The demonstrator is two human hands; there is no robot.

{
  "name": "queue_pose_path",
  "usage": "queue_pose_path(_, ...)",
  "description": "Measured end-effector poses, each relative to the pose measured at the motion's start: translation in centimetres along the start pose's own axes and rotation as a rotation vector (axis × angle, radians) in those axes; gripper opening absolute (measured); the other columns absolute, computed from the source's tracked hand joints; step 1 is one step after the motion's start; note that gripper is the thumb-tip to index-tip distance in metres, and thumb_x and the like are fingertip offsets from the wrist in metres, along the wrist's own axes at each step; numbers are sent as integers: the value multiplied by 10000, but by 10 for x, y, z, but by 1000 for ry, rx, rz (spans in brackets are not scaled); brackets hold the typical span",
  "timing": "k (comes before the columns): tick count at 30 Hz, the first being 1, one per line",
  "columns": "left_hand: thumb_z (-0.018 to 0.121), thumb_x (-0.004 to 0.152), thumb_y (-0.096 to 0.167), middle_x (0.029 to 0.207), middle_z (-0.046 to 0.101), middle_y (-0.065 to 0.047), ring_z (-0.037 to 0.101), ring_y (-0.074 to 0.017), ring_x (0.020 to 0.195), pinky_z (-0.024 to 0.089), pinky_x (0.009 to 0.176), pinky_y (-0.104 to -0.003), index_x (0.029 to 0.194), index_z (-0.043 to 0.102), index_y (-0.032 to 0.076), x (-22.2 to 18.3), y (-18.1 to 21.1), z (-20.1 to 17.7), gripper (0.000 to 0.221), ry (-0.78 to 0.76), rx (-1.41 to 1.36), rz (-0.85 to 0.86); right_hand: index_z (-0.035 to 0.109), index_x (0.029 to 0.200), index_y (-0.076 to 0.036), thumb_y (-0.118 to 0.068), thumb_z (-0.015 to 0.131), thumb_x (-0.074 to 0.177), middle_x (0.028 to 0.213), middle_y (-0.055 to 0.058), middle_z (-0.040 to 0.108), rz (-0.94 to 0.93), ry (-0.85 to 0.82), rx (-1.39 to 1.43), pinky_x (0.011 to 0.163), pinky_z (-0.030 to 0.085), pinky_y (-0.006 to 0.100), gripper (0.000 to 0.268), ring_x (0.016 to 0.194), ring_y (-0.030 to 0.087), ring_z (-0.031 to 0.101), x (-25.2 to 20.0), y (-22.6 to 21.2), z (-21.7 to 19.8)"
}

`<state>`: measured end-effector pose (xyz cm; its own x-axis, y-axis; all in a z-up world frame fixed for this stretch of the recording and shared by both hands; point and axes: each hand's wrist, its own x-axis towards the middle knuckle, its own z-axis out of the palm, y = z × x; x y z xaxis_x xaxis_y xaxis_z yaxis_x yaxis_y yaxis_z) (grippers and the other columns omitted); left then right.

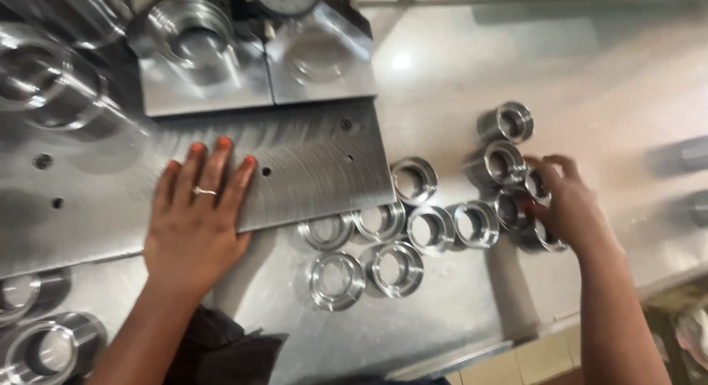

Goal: Clean and inspect machined metal cylindrical components using a cloth and dial gauge.

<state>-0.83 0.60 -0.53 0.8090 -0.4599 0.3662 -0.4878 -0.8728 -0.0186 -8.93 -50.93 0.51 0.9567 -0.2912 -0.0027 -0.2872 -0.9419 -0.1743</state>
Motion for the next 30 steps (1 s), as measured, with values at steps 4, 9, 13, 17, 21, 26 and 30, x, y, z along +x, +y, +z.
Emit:
queue_pose_path(4, 811, 674, 274, 1586, 440, -77, 431, -320, 1450, 341, 1203, -508, 1450, 580, 222, 0, 0, 4, 812, -6, 4, 8, 598, 1366, -236, -62, 854, 660, 1644, 134, 299, -143, -122, -98, 1056, 485, 466, 771, 1292, 406, 552, 14, 4, 22)
queue_pose_path(9, 799, 700, 264, 1594, 433, -78, 421, -323, 1464, 343, 1206, -507, 1468, 584, 227, -4, -3, 5, 799, -2, 24, 20, 722, 1205, -222, -68, 881, 594, 1687, 148, 248, -289, -134, -100, 1096, 459, 478, 649, 1345, 440, 501, 66, 56, 60)
queue_pose_path(13, 818, 729, 287, 1606, 430, -94, 408, -338, 1469, 339, 1211, -523, 1469, 589, 218, -3, -2, 9, 778, 24, 8, 27, 747, 1242, -338, -66, 811, 787, 1561, 130, 494, -237, -119, -186, 1083, 505, 473, 534, 1223, 415, 621, 134, 91, 86)
queue_pose_path(17, 837, 695, 299, 1617, 428, -74, 409, -321, 1482, 338, 1226, -507, 1478, 588, 228, -3, -1, 7, 825, 25, 25, 33, 729, 1295, -311, 14, 743, 782, 1372, 96, 682, -319, -58, -23, 1062, 526, 471, 608, 1200, 344, 666, 187, 84, 80)
queue_pose_path(21, 868, 598, 376, 1599, 395, -114, 388, -357, 1460, 318, 1195, -523, 1454, 555, 188, 5, -4, -3, 931, -60, -42, 41, 750, 1243, -239, -21, 834, 747, 1262, 143, 700, -362, 57, -13, 967, 539, 475, 548, 1135, 364, 661, 249, 43, 62)
queue_pose_path(26, 867, 526, 411, 1582, 346, -150, 330, -380, 1454, 271, 1181, -545, 1458, 485, 160, 10, -9, -3, 1038, -127, -115, 48, 750, 1254, -188, -36, 873, 743, 1177, 143, 730, -444, 135, -4, 937, 554, 451, 548, 1092, 343, 692, 344, 2, 39)
queue_pose_path(30, 828, 552, 397, 1576, 314, -175, 284, -390, 1453, 241, 1170, -562, 1507, 457, 152, 12, -8, -6, 1054, -156, -155, 66, 730, 1323, -207, -100, 852, 762, 1116, 135, 757, -317, -61, -7, 852, 569, 443, 584, 980, 318, 722, 408, -34, 30)
